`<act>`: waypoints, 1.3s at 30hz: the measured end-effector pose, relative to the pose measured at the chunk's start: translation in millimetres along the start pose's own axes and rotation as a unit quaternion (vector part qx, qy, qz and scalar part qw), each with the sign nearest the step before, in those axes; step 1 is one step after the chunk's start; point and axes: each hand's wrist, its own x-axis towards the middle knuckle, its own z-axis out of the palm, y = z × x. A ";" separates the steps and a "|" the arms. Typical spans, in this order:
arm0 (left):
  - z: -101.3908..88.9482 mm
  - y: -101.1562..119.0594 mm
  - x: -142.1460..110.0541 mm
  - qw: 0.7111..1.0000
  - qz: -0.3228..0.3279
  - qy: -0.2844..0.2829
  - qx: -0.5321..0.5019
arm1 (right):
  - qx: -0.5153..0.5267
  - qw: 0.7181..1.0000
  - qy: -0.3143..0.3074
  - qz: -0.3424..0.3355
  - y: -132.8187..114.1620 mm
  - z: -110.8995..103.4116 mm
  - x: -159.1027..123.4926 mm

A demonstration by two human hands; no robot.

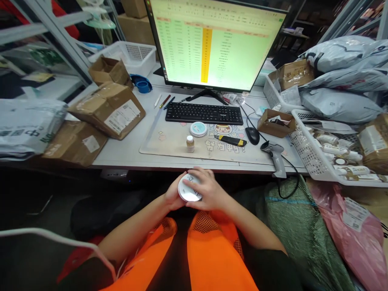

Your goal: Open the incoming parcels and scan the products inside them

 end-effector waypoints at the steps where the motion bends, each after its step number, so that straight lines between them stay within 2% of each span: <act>1: -3.0 3.5 -4.3 1.000 -0.003 -0.014 0.005 | -0.026 0.999 0.013 0.026 12.5 -10.6 -5.6; 4: -5.0 7.0 -11.9 0.999 0.020 -0.032 0.007 | -0.109 0.973 0.114 0.171 31.9 -29.9 -16.3; 5: -2.5 5.2 -12.0 0.999 0.033 -0.026 -0.001 | -0.101 0.971 0.112 0.186 28.9 -30.9 -16.4; 6: 1.5 2.3 -10.9 0.999 0.044 -0.015 -0.011 | -0.078 0.977 0.084 0.180 21.7 -29.6 -14.5; 9: 17.8 -7.6 -6.2 0.998 0.058 0.019 -0.023 | -0.002 0.993 -0.018 0.113 -9.7 -20.3 -1.7; 12: 29.1 -9.7 -6.9 0.998 0.040 0.052 0.019 | 0.044 0.996 -0.038 0.065 -25.6 -17.4 9.7; 15: 27.3 -3.3 -12.1 0.995 -0.017 0.080 0.061 | 0.057 0.997 -0.050 -0.016 -22.3 -22.0 11.9; 17: 19.6 1.1 -14.6 0.990 -0.087 0.069 0.086 | 0.054 0.994 -0.058 -0.079 -18.2 -24.9 10.1; 20: 4.1 1.8 -15.4 0.978 -0.172 0.012 0.116 | 0.053 0.981 -0.096 -0.163 -13.5 -28.6 7.0; 22: -3.8 -2.0 -14.5 0.975 -0.183 -0.029 0.121 | 0.055 0.971 -0.114 -0.204 -9.9 -30.7 5.1; 24: -6.5 -8.4 -11.9 0.979 -0.156 -0.045 0.121 | 0.066 0.964 -0.121 -0.228 -6.7 -30.7 2.6; 26: -4.1 -17.0 -6.9 0.991 -0.067 -0.024 0.115 | 0.086 0.969 -0.119 -0.198 -7.0 -25.7 -1.0; 29: 2.9 -32.8 4.2 0.987 0.117 0.040 0.102 | 0.104 0.992 -0.057 -0.034 -17.4 -6.3 -6.2; 30: 4.8 -37.5 7.6 0.981 0.156 0.059 0.102 | 0.097 0.995 -0.019 0.028 -22.1 1.8 -6.9; 32: 7.8 -42.6 11.7 0.974 0.181 0.088 0.101 | 0.068 0.990 0.055 0.114 -29.5 15.8 -6.3; 33: 9.1 -42.1 11.9 0.975 0.176 0.098 0.097 | 0.054 0.987 0.082 0.129 -31.1 20.2 -5.2; 35: 11.6 -34.4 8.4 0.983 0.131 0.102 0.075 | 0.047 0.989 0.093 0.101 -29.3 21.9 -2.1; 37: 13.4 -21.4 1.8 0.995 0.032 0.071 0.061 | 0.067 0.996 0.054 0.021 -22.8 16.2 0.6; 39: 13.3 -10.2 -4.8 0.994 -0.086 0.015 0.061 | 0.102 0.993 0.004 -0.066 -16.3 8.2 2.3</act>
